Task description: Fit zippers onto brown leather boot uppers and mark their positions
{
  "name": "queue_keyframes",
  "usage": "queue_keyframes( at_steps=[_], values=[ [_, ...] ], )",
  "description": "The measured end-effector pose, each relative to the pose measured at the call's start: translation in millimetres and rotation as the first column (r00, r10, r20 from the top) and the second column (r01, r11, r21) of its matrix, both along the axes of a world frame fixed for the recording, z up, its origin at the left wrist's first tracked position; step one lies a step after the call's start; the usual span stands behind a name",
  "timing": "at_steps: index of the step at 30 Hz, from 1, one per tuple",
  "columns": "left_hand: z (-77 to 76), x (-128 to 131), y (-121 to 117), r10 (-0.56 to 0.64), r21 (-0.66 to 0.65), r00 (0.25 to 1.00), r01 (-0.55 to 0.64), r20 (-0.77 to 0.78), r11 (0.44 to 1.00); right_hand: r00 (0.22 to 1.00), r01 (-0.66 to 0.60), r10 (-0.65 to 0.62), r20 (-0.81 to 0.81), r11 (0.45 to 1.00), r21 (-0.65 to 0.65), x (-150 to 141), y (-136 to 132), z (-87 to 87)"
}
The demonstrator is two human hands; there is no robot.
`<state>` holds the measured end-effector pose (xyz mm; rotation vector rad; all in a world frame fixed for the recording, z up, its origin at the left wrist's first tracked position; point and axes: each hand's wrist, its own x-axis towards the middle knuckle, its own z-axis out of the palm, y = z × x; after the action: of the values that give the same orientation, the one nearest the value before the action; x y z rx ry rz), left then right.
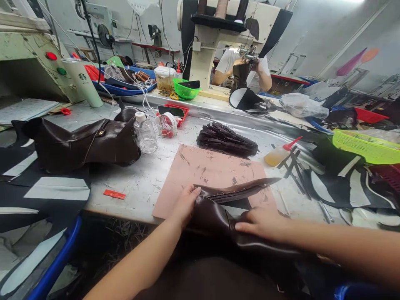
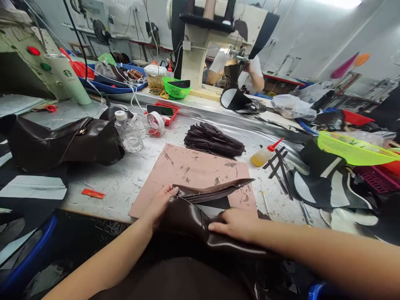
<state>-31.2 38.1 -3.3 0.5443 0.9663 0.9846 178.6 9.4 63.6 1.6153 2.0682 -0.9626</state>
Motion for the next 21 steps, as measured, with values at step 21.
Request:
queue_keyframes(
  at_steps=[21],
  values=[
    [0.2,11.6,-13.3,0.015,0.211,0.987,0.02,-0.163,0.977,0.611,0.697,-0.66,-0.437,0.71,-0.098,32.7,-95.3,-47.8]
  ],
)
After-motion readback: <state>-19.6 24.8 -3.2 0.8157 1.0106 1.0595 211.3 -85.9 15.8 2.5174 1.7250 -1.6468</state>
